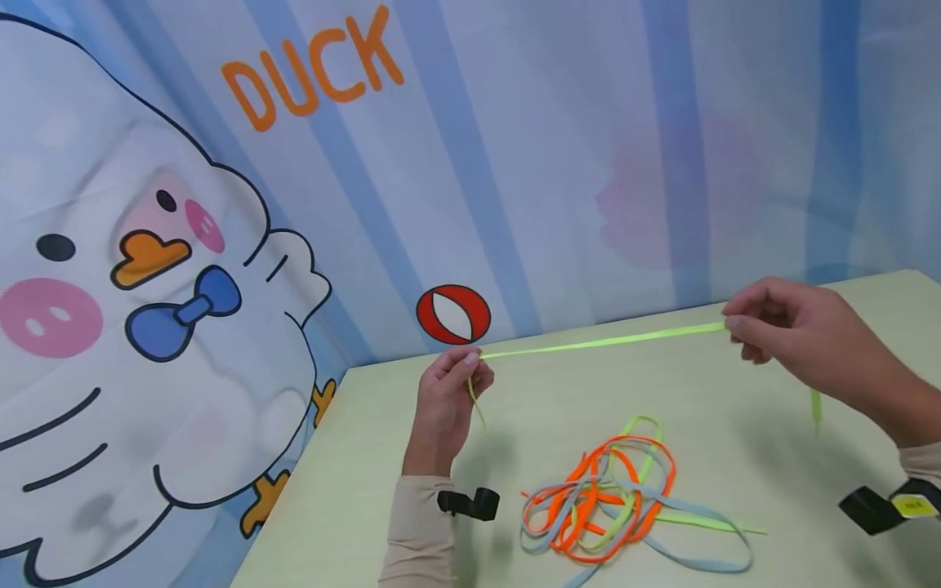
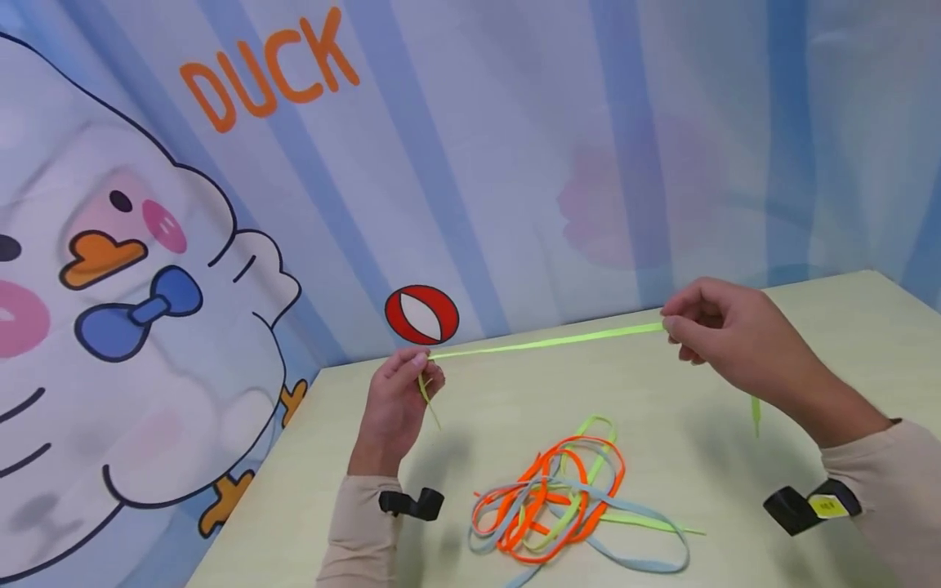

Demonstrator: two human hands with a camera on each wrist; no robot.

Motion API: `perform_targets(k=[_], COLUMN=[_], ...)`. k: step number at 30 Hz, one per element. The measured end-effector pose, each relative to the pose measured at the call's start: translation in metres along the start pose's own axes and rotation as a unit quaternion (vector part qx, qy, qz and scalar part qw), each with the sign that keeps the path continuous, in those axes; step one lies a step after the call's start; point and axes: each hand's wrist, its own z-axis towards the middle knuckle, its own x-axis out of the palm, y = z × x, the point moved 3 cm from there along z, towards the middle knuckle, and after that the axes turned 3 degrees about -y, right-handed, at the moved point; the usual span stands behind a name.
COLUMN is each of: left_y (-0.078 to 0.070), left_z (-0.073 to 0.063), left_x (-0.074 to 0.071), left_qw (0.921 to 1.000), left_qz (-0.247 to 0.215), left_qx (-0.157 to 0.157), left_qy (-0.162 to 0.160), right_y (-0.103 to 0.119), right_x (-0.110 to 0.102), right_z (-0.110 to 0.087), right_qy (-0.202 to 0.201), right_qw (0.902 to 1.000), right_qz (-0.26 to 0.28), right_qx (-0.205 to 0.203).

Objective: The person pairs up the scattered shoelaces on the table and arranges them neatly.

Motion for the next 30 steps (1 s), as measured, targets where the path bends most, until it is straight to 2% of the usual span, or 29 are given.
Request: perform_targets(k=[6, 17, 22, 30], left_y=[0.012, 0.021, 0.024, 0.027], left_z=[0.001, 0.007, 0.01, 0.009], left_x=[-0.007, -0.011, -0.011, -0.019], left_qw=[0.9996, 0.9965, 0.9934, 0.984], left_qz=[0.012, 0.009, -0.017, -0.112], left_qx=[-0.02, -0.062, -0.086, -0.102], left_qy=[-0.016, -0.055, -0.074, -0.094], right_y=[-0.008, -0.023, -0.03, -0.04], right_x=[0.002, -0.001, -0.007, -0.01], right_z=[-0.001, 0.006, 0.006, 0.007], right_qy=[0.008, 0.013, 0.003, 0.0], right_qw=[1.0, 0.9992, 0.9988, 0.9982], right_qz=[0.001, -0.026, -0.026, -0.016], right_qx=[0.005, 0.029, 0.041, 0.058])
